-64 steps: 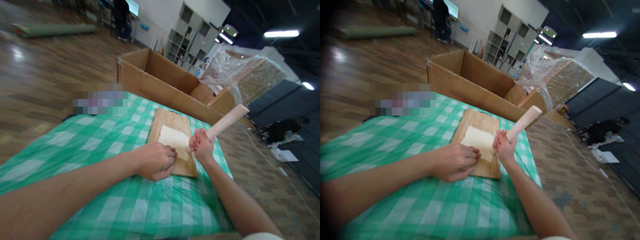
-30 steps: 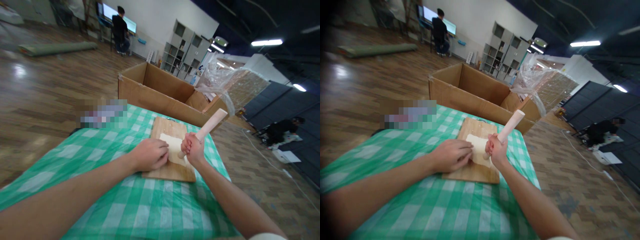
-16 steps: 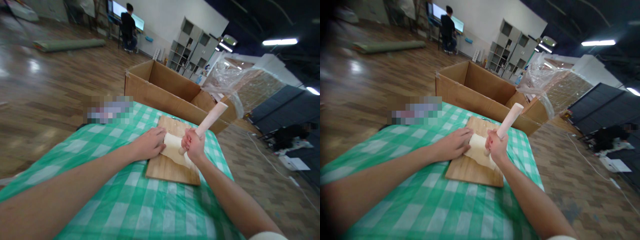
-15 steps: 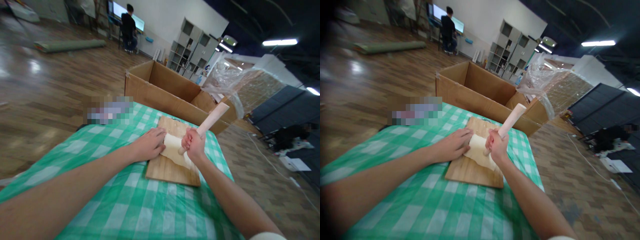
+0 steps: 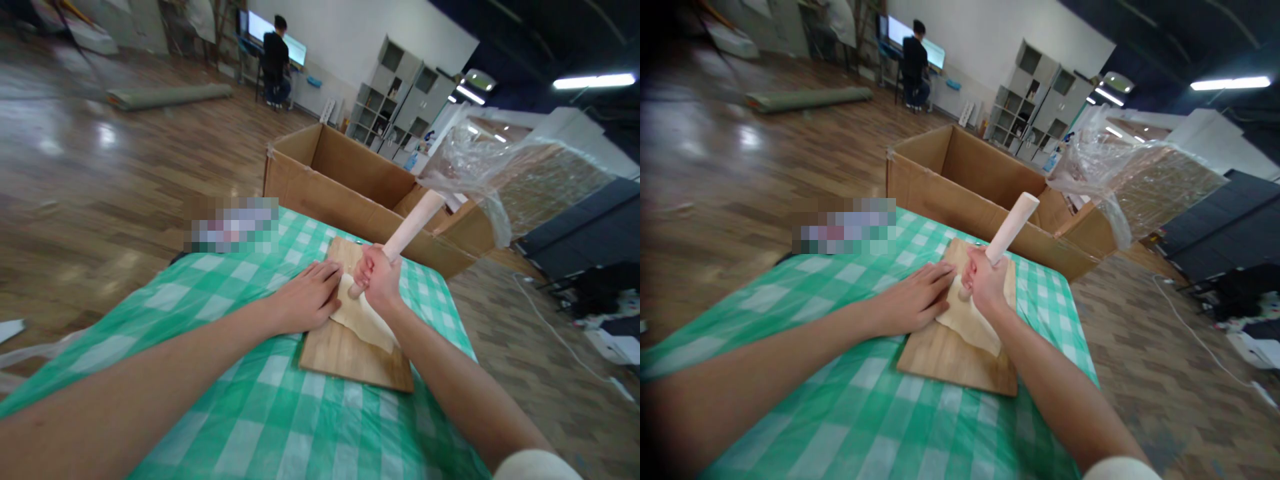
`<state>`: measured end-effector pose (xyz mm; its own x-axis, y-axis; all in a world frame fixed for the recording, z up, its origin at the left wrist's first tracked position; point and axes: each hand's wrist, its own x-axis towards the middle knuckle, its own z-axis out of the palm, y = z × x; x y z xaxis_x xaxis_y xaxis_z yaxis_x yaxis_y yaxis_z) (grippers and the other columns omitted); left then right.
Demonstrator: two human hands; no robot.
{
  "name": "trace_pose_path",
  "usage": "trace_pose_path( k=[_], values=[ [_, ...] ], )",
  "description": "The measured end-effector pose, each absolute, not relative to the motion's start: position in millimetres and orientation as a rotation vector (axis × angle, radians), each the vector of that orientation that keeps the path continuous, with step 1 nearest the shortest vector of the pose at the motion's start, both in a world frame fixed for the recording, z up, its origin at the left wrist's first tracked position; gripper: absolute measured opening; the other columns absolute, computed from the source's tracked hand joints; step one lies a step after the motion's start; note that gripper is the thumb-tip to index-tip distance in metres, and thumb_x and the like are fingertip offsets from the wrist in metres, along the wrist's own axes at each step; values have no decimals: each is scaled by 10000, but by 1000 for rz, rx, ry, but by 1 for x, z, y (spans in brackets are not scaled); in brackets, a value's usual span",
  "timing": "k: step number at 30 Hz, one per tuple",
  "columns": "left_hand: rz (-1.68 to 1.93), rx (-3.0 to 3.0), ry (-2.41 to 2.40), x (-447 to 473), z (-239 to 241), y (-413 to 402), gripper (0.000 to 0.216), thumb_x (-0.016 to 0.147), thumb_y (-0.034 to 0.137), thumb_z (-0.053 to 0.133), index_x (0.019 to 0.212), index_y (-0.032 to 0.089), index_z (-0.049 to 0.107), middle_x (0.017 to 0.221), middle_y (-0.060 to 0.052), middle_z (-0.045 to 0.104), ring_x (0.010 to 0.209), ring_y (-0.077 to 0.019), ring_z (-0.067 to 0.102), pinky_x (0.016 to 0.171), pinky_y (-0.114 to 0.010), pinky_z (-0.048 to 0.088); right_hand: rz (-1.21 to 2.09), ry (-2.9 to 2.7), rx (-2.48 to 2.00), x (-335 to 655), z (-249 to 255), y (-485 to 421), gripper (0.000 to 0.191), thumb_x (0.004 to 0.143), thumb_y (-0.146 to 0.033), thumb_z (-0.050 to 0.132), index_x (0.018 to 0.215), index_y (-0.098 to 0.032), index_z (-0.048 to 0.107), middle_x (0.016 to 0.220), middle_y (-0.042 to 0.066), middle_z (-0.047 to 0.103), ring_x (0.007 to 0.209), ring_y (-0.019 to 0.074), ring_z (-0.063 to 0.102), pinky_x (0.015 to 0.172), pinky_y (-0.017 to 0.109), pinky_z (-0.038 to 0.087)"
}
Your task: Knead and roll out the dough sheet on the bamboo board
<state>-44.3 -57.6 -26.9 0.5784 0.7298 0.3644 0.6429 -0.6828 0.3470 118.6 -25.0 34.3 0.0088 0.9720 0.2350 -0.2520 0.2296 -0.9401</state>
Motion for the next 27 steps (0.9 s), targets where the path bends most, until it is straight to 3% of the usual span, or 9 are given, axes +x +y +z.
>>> trace_pose_path(
  k=[5, 11, 18, 23, 27],
  values=[
    [756, 2640, 1186, -45, -24, -59, 463, 1011, 355, 491, 1396, 101, 529, 1533, -207, 495, 1496, -355, 388, 1250, -548, 270, 1163, -1178, -785, 103, 35, -22, 426, 786, -296, 712, 509, -250, 392, 366, -101, 353, 279, 73, 318, 307, 233, 244],
    [768, 2602, 1180, -45, -21, -60, 453, 997, 306, 470, 1399, 100, 507, 1555, -208, 468, 1498, -344, 379, 1258, -553, 248, 1108, -1382, -869, 90, 28, -23, 394, 795, -262, 701, 497, -235, 445, 403, -71, 428, 339, 75, 375, 348, 237, 290],
    [754, 2630, 1240, -45, -21, -59, 518, 966, 361, 531, 1398, 78, 489, 1501, -234, 501, 1460, -365, 428, 1232, -520, 306, 1210, -1113, -756, 101, 33, -7, 424, 774, -269, 692, 496, -254, 373, 351, -103, 326, 265, 66, 272, 287, 229, 212],
    [736, 2646, 1235, -44, -21, -59, 529, 975, 361, 530, 1430, 97, 478, 1513, -210, 497, 1468, -354, 420, 1251, -520, 272, 1227, -1241, -791, 98, 31, -2, 407, 774, -262, 709, 492, -246, 416, 360, -94, 355, 277, 71, 312, 292, 229, 240],
    [710, 2651, 1254, -44, -23, -58, 606, 971, 380, 530, 1463, 39, 436, 1518, -249, 485, 1473, -376, 411, 1249, -516, 275, 1207, -1141, -799, 103, 31, 8, 414, 763, -276, 710, 502, -251, 389, 355, -106, 331, 272, 65, 286, 292, 225, 233]
  ],
)
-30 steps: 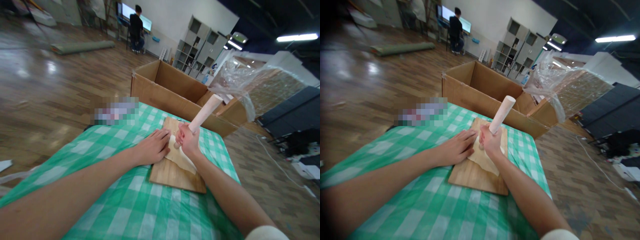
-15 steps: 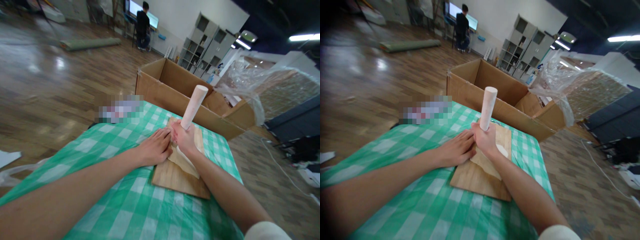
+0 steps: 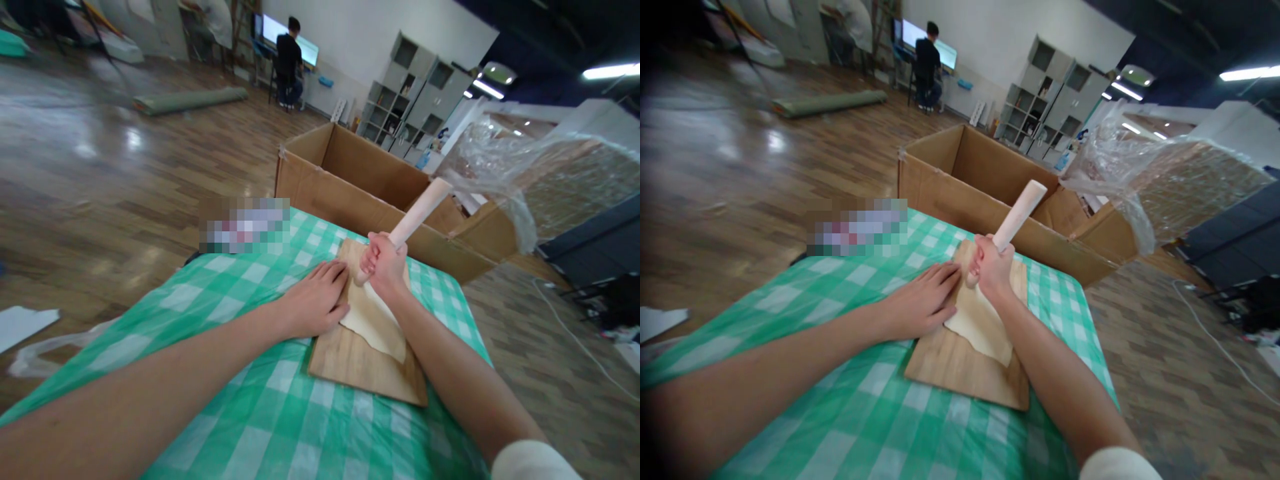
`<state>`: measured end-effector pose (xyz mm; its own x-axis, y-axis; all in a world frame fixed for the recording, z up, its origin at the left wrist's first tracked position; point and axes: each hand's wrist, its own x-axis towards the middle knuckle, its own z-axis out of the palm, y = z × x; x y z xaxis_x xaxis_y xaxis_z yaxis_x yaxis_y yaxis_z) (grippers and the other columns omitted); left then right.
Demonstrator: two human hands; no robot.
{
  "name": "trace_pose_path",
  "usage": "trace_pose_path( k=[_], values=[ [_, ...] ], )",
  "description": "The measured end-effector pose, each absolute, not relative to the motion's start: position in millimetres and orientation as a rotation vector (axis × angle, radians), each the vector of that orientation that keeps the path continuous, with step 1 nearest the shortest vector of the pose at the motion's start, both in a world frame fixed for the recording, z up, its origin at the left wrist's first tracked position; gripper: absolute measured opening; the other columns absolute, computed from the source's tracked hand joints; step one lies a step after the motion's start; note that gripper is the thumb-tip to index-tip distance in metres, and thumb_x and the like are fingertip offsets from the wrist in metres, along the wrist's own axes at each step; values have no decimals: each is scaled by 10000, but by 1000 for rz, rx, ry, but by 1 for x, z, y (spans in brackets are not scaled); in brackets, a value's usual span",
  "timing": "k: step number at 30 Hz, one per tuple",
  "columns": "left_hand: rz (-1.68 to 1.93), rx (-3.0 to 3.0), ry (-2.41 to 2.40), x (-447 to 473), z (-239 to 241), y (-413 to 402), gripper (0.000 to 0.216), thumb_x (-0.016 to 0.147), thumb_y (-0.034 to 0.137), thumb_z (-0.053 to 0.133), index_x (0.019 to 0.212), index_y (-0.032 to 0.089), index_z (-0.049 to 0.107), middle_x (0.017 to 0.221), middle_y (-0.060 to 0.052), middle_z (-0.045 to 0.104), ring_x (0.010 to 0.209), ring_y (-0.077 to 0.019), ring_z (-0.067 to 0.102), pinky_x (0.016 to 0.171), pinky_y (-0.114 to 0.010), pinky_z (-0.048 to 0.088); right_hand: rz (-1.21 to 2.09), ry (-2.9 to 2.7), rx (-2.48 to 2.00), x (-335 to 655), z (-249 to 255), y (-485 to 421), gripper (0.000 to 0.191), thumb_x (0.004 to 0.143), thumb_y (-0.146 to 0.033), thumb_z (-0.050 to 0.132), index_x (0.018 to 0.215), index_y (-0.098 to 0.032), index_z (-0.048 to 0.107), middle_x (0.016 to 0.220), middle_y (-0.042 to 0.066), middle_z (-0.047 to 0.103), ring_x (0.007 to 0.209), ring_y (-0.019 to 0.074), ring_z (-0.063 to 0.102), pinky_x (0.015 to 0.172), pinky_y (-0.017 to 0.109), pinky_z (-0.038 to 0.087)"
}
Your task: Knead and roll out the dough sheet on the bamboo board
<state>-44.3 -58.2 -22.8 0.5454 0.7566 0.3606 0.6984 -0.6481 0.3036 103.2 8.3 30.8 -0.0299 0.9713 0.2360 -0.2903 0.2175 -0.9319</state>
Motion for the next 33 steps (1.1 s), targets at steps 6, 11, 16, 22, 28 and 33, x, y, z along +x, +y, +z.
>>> trace_pose_path(
  k=[6, 11, 16, 22, 28, 33],
  values=[
    [729, 2677, 1279, -44, -25, -58, 617, 977, 391, 517, 1472, 33, 428, 1527, -252, 484, 1489, -383, 386, 1254, -522, 262, 1226, -1204, -806, 107, 30, 19, 405, 763, -274, 708, 503, -252, 398, 352, -100, 346, 273, 74, 302, 288, 232, 225],
    [716, 2685, 1290, -43, -23, -60, 642, 962, 408, 547, 1455, 10, 448, 1525, -264, 486, 1480, -402, 390, 1245, -556, 275, 1187, -1139, -802, 105, 29, 23, 408, 755, -286, 708, 509, -253, 384, 353, -109, 335, 270, 65, 291, 289, 222, 227],
    [806, 2725, 1147, -42, -12, -63, 481, 936, 289, 578, 1368, 79, 552, 1419, -201, 577, 1407, -350, 482, 1226, -511, 343, 1150, -1205, -797, 110, 27, 25, 423, 763, -299, 715, 501, -249, 386, 353, -107, 342, 267, 70, 317, 294, 221, 254],
    [777, 2764, 882, -41, -8, -65, 321, 1008, 189, 462, 1272, 155, 641, 1318, -128, 665, 1263, -273, 625, 1094, -426, 507, 1109, -1094, -820, 130, 30, 14, 424, 754, -276, 700, 490, -249, 368, 347, -111, 325, 265, 60, 271, 287, 216, 217],
    [749, 2794, 925, -39, -8, -66, 337, 1047, 236, 436, 1275, 119, 655, 1350, -156, 658, 1290, -288, 616, 1110, -448, 506, 1122, -1151, -784, 143, 34, 11, 428, 763, -284, 707, 496, -248, 374, 358, -109, 330, 273, 63, 285, 296, 218, 233],
    [755, 2807, 925, -39, -9, -65, 328, 1046, 254, 450, 1283, 141, 646, 1357, -143, 653, 1297, -281, 613, 1131, -445, 492, 1099, -1149, -828, 152, 30, 10, 417, 744, -273, 721, 497, -248, 386, 360, -107, 344, 273, 65, 300, 293, 218, 228]
  ],
)
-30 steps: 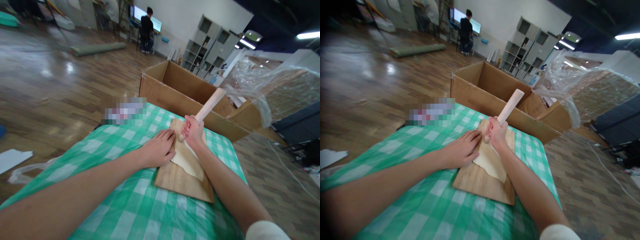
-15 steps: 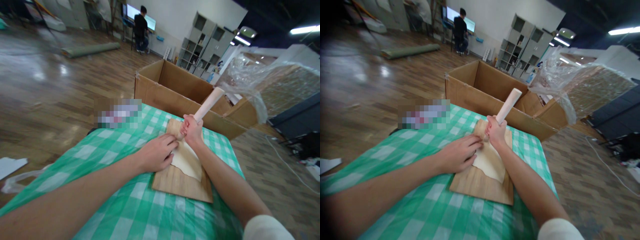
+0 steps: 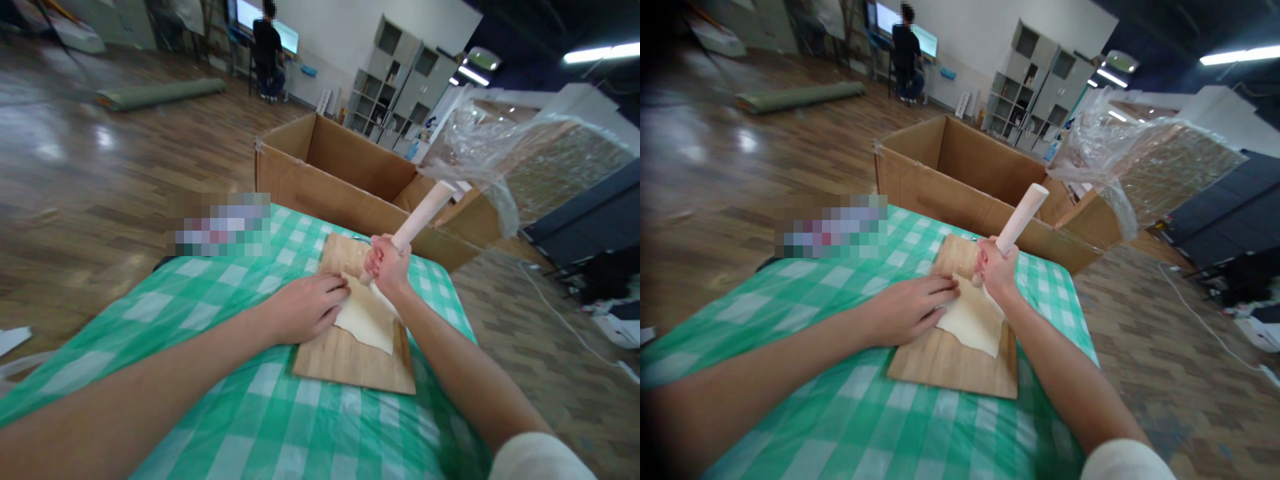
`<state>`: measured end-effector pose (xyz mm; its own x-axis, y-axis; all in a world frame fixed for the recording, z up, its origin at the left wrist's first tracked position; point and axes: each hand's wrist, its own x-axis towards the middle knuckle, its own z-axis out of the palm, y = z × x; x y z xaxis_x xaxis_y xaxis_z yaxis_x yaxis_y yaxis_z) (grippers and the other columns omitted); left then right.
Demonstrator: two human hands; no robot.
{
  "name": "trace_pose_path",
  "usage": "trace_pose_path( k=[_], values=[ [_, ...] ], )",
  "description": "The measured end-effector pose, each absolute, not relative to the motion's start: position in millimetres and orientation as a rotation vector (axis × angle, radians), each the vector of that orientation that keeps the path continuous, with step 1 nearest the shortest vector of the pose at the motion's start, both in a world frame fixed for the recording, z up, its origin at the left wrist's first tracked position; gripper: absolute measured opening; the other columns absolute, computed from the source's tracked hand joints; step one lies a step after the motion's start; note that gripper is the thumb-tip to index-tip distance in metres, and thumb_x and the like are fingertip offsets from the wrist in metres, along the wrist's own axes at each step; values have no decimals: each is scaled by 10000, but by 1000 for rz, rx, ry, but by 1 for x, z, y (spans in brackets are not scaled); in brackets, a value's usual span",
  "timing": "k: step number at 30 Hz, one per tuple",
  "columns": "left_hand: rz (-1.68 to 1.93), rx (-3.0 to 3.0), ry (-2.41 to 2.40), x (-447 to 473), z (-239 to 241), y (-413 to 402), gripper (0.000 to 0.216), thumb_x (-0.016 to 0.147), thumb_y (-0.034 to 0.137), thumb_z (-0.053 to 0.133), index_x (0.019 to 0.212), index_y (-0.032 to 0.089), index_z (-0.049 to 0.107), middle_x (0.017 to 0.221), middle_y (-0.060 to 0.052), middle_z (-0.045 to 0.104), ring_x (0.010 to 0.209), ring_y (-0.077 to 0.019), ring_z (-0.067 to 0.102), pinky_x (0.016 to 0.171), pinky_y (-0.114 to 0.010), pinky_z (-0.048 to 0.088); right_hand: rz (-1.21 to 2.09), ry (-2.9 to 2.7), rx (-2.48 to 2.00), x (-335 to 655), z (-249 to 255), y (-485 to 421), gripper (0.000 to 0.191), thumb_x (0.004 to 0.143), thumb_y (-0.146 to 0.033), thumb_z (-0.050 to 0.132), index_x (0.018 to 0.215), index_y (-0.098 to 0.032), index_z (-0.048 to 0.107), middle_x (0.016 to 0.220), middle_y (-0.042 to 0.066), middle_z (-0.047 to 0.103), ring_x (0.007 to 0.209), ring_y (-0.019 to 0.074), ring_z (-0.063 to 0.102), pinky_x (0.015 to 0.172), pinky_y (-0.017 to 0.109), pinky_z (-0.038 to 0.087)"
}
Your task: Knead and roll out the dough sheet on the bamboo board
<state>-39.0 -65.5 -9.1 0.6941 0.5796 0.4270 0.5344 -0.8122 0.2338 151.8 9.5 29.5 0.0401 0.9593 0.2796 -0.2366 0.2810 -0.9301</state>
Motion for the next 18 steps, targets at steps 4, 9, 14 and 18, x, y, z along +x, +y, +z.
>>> trace_pose_path(
  k=[4, 9, 14, 18],
  values=[
    [748, 2805, 914, -39, -8, -65, 325, 1047, 260, 440, 1282, 149, 636, 1336, -145, 658, 1287, -283, 613, 1129, -456, 487, 1087, -1130, -818, 157, 28, 7, 419, 751, -284, 716, 499, -252, 383, 359, -106, 345, 273, 69, 305, 295, 222, 239],
    [698, 2764, 909, -38, -6, -65, 351, 1016, 308, 506, 1308, 143, 612, 1372, -160, 621, 1316, -310, 575, 1153, -485, 446, 1058, -1139, -812, 166, 35, 3, 415, 744, -270, 716, 492, -248, 387, 354, -105, 347, 271, 66, 301, 296, 217, 240],
    [625, 2740, 876, -31, -6, -64, 586, 1014, 470, 524, 1504, 154, 469, 1559, -150, 498, 1475, -323, 423, 1248, -506, 296, 1036, -1106, -847, 182, 38, -1, 433, 746, -278, 722, 495, -247, 370, 347, -107, 338, 263, 61, 283, 290, 209, 222],
    [523, 2740, 935, -23, -7, -64, 635, 1041, 540, 452, 1555, 168, 422, 1614, -140, 447, 1503, -324, 390, 1261, -511, 245, 990, -1108, -844, 198, 38, -3, 436, 762, -287, 718, 517, -247, 360, 359, -112, 331, 274, 60, 286, 299, 204, 248]
  ],
)
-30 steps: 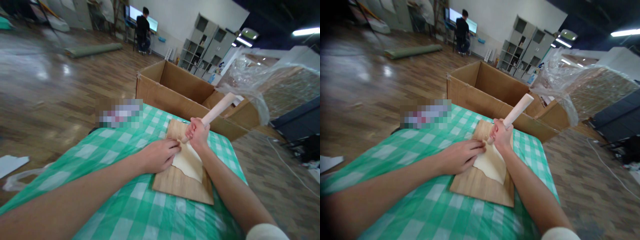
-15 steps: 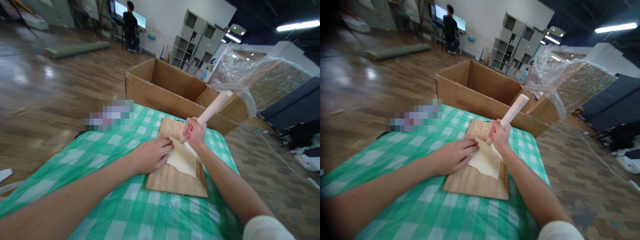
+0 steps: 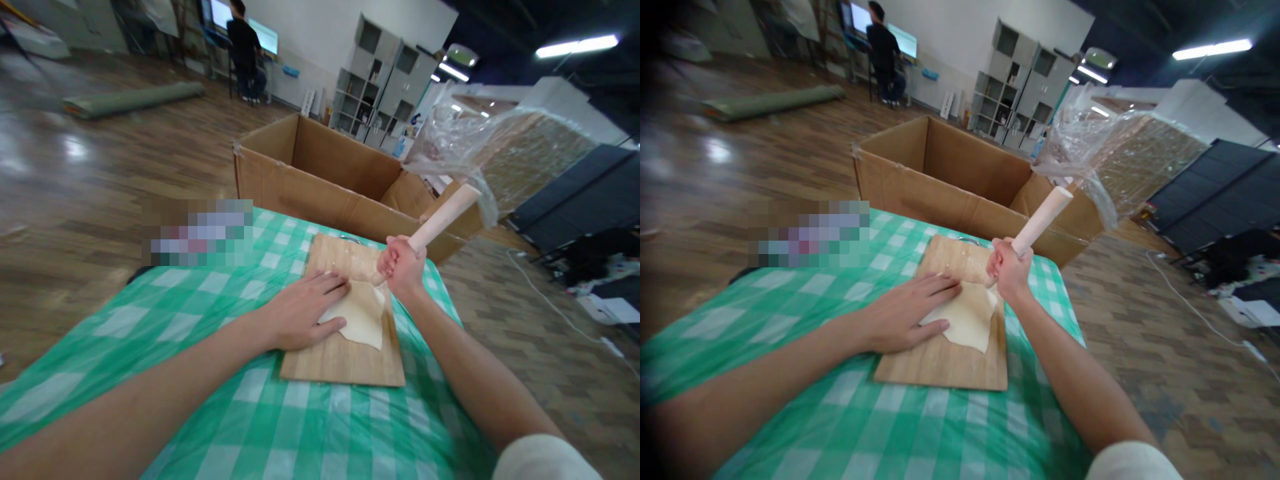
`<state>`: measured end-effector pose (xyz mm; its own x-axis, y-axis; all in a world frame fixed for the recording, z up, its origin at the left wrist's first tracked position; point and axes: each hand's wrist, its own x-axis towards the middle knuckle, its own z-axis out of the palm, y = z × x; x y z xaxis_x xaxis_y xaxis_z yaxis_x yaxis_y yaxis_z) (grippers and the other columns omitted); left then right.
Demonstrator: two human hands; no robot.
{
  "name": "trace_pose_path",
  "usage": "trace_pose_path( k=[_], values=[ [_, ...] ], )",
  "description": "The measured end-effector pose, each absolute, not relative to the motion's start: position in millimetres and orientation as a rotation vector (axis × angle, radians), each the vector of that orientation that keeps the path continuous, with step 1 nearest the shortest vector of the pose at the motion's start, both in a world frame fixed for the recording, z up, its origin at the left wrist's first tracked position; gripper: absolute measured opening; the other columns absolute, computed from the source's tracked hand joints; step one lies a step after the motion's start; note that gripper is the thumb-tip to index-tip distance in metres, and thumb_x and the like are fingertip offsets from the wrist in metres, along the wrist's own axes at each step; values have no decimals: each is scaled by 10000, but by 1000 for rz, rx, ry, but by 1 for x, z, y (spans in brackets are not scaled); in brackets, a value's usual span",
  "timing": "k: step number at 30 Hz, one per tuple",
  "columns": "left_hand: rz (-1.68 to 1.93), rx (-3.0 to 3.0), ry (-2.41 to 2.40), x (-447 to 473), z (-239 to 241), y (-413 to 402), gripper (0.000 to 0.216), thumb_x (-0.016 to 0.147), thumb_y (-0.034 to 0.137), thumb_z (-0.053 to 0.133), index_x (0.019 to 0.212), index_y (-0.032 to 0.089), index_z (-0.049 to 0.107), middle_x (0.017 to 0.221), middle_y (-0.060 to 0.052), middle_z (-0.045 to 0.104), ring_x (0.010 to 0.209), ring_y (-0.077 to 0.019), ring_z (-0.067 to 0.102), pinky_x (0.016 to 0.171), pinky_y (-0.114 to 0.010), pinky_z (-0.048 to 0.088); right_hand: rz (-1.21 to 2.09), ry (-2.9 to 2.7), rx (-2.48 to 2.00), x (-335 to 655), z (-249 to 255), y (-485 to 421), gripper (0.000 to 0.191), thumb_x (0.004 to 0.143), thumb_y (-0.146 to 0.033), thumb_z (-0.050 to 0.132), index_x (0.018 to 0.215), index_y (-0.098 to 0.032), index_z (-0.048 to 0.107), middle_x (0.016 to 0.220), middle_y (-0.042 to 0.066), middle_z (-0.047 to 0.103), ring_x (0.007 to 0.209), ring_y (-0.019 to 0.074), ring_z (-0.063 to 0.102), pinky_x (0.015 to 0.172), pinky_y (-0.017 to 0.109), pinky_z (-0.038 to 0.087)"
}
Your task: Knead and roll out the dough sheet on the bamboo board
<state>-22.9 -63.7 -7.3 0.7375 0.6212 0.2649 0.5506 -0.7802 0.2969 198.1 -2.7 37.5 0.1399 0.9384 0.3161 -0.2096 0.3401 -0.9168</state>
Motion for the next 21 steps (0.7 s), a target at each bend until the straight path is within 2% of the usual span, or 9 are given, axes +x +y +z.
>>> trace_pose_path(
  k=[7, 10, 14, 21],
  values=[
    [586, 2774, 1102, -3, -12, -73, 587, 1045, 499, 461, 1506, 136, 481, 1550, -174, 505, 1472, -361, 421, 1243, -555, 259, 988, -1062, -861, 215, 38, -15, 428, 730, -267, 728, 493, -245, 373, 351, -104, 342, 272, 62, 279, 293, 208, 234],
    [594, 2805, 1082, 0, -12, -77, 537, 1056, 445, 441, 1501, 147, 483, 1579, -174, 472, 1492, -377, 391, 1238, -579, 252, 997, -1048, -845, 217, 38, -25, 433, 747, -283, 723, 489, -245, 377, 348, -104, 328, 276, 64, 273, 300, 214, 241],
    [579, 2861, 887, 1, -11, -79, 504, 1069, 403, 416, 1530, 202, 448, 1656, -121, 386, 1551, -338, 303, 1267, -557, 198, 1044, -1063, -862, 216, 37, -42, 449, 749, -285, 737, 478, -240, 382, 344, -92, 352, 273, 65, 291, 311, 216, 235],
    [560, 2845, 827, 1, -12, -80, 538, 1077, 439, 395, 1564, 210, 413, 1656, -114, 394, 1560, -315, 295, 1273, -561, 180, 1137, -1081, -820, 209, 31, -71, 453, 771, -289, 736, 470, -236, 402, 342, -84, 361, 280, 71, 303, 327, 221, 230]
  ],
)
